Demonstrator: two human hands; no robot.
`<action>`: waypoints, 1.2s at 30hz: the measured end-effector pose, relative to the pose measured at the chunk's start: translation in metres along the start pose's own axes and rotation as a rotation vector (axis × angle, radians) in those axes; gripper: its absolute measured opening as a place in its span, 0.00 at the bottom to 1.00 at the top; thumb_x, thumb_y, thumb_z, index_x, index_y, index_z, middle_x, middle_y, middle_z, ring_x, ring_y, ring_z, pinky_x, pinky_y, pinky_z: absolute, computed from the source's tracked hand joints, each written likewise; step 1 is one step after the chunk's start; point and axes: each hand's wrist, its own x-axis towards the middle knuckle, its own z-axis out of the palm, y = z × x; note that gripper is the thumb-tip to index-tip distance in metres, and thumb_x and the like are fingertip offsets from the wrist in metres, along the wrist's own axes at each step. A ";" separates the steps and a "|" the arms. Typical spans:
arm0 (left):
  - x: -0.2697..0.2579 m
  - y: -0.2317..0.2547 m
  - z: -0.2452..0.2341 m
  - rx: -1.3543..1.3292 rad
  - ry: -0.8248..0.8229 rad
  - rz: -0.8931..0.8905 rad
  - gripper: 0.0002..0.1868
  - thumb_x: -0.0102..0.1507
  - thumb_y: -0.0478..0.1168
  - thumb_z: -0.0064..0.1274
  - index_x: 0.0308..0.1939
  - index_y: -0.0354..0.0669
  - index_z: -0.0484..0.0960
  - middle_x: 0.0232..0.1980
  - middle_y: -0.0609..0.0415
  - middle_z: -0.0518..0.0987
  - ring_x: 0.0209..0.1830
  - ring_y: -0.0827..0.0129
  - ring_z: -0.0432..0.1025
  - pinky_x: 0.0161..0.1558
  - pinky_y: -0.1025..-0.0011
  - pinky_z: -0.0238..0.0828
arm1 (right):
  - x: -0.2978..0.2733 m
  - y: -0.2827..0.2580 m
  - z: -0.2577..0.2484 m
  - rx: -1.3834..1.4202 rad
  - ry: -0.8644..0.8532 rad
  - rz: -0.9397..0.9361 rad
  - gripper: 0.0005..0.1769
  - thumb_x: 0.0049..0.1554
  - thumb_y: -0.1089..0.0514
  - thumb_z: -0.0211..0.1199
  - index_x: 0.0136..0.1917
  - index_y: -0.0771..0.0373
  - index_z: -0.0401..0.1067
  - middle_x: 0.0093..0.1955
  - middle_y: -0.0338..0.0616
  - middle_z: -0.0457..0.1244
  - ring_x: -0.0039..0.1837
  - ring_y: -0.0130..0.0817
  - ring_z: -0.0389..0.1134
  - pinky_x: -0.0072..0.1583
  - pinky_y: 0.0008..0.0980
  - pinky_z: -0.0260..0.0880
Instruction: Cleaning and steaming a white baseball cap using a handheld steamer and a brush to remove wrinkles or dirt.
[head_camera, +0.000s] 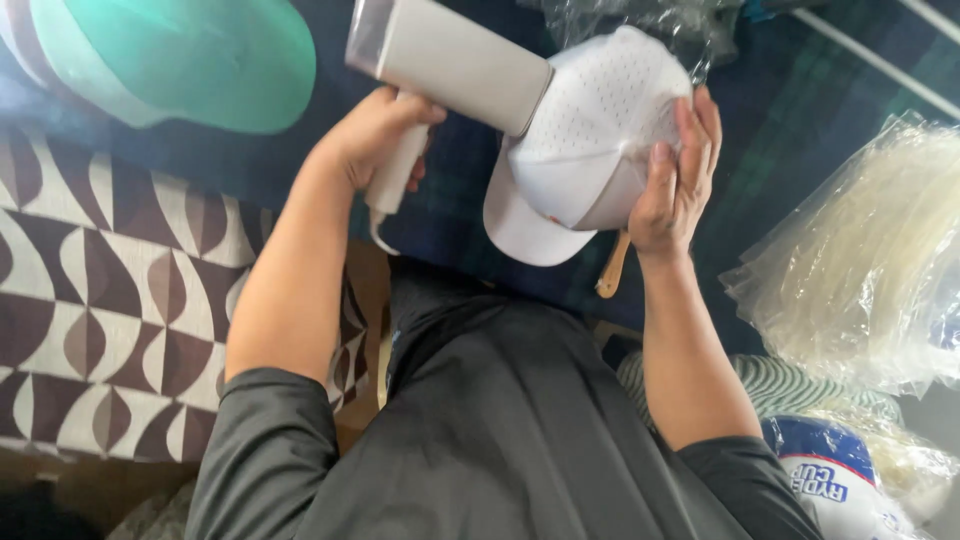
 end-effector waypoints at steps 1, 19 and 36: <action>0.009 0.019 -0.005 0.096 -0.054 -0.030 0.22 0.57 0.50 0.51 0.49 0.42 0.68 0.32 0.50 0.70 0.21 0.63 0.69 0.20 0.63 0.70 | 0.001 0.001 0.000 -0.010 -0.001 -0.023 0.23 0.74 0.54 0.44 0.77 0.65 0.61 0.81 0.51 0.50 0.82 0.47 0.53 0.81 0.49 0.62; 0.085 0.073 -0.019 0.183 -0.247 0.058 0.19 0.55 0.47 0.58 0.44 0.38 0.77 0.19 0.46 0.72 0.14 0.57 0.73 0.13 0.57 0.75 | 0.002 0.009 0.005 0.015 0.069 0.027 0.24 0.69 0.53 0.49 0.75 0.63 0.66 0.78 0.56 0.53 0.82 0.48 0.49 0.79 0.46 0.51; 0.014 -0.087 -0.006 -0.214 -0.029 0.136 0.17 0.57 0.44 0.62 0.39 0.35 0.77 0.16 0.39 0.74 0.10 0.50 0.73 0.12 0.54 0.73 | 0.005 0.014 0.009 0.083 0.140 -0.033 0.23 0.68 0.58 0.52 0.74 0.62 0.69 0.77 0.54 0.56 0.81 0.47 0.51 0.78 0.42 0.53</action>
